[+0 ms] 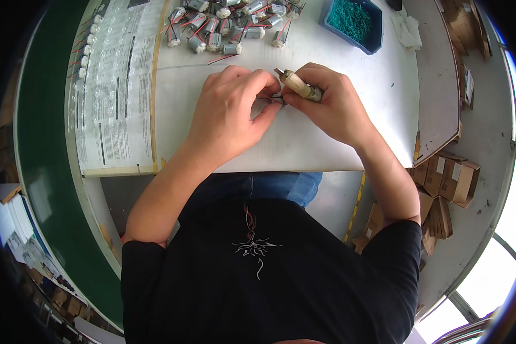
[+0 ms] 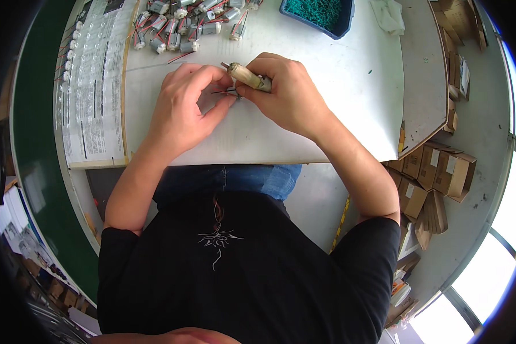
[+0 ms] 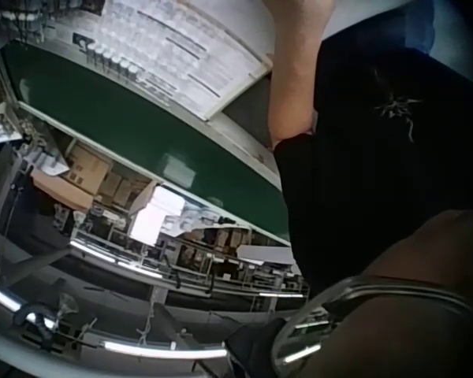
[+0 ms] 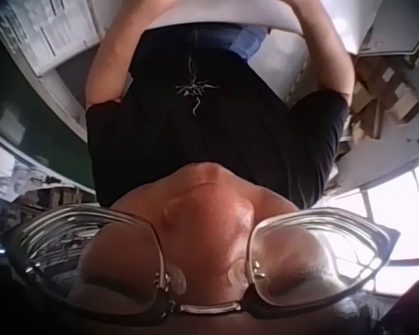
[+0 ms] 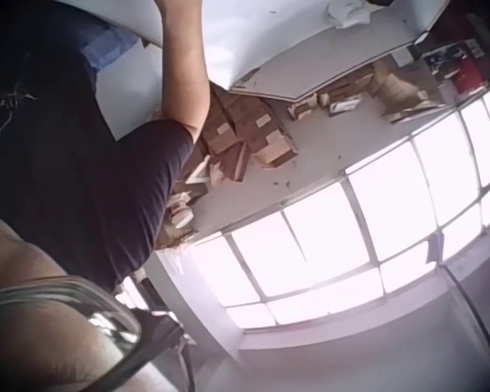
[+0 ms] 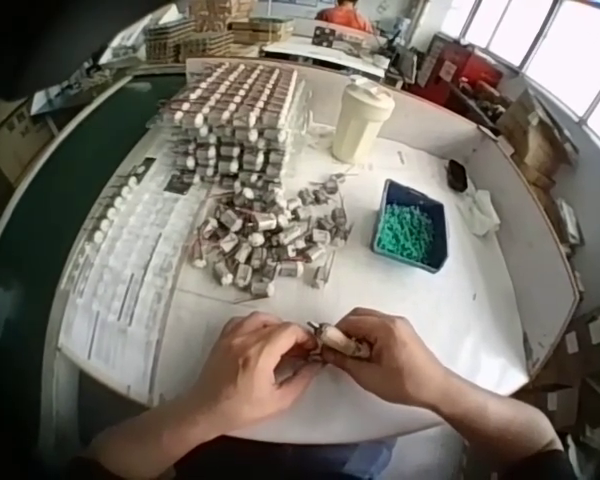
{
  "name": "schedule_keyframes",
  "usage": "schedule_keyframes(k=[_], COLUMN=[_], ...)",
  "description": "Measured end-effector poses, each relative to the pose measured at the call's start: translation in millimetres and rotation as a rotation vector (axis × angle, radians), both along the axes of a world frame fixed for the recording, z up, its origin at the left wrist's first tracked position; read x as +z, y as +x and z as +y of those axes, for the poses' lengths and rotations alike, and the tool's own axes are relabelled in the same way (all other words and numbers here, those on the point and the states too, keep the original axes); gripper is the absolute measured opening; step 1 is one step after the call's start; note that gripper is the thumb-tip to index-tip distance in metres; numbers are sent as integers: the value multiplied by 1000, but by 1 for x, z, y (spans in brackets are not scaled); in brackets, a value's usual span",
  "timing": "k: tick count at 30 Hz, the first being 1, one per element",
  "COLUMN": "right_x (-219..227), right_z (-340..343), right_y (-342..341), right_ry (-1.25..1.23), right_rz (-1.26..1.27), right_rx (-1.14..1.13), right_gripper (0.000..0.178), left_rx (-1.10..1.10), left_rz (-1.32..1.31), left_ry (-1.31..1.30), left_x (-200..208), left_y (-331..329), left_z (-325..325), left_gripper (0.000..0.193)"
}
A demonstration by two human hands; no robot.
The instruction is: Assembling small electronic components by connecting wires and using a hand-held tool at a production workbench.
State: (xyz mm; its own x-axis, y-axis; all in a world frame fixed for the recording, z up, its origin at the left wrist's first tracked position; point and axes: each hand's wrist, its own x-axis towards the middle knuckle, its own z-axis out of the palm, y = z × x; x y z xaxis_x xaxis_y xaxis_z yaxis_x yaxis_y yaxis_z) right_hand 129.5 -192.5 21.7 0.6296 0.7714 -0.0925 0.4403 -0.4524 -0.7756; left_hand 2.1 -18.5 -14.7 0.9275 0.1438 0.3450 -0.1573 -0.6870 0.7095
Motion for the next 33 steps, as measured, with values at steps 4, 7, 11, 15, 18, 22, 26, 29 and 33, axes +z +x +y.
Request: schedule_keyframes(k=[4,7,11,15,18,22,26,29,33], right_x=[3,3,2,2,3,10,12,9,17], right_z=[1,2,0,-1,0,4,1,-4,-12], right_y=[-1,-2,-2,-3,-4,-3,-4,-5,-3], right_ry=[-35,-58,-38,-37,-49,-169,-206,-221,-173], right_rz=[15,16,10,2,6,90,123,80,46], right_rx=[-20,-29,-4,14,-3,-63,-94,-113,-45], right_gripper=[22,22,21,18,19,21,24,30,34], left_rx=[8,17,45,48,48,54,38,19,9], left_rz=[4,-7,-16,-24,-22,-21,-46,-38,-28], left_ry=[2,-3,39,57,48,39,52,44,28], left_x=[1,1,-3,-3,-3,-4,-7,-2,0], left_y=[0,0,1,1,1,3,5,6,5], left_z=[-1,-2,-4,-4,-4,-5,-5,-4,-2], left_gripper=[25,25,28,29,29,27,23,22,21])
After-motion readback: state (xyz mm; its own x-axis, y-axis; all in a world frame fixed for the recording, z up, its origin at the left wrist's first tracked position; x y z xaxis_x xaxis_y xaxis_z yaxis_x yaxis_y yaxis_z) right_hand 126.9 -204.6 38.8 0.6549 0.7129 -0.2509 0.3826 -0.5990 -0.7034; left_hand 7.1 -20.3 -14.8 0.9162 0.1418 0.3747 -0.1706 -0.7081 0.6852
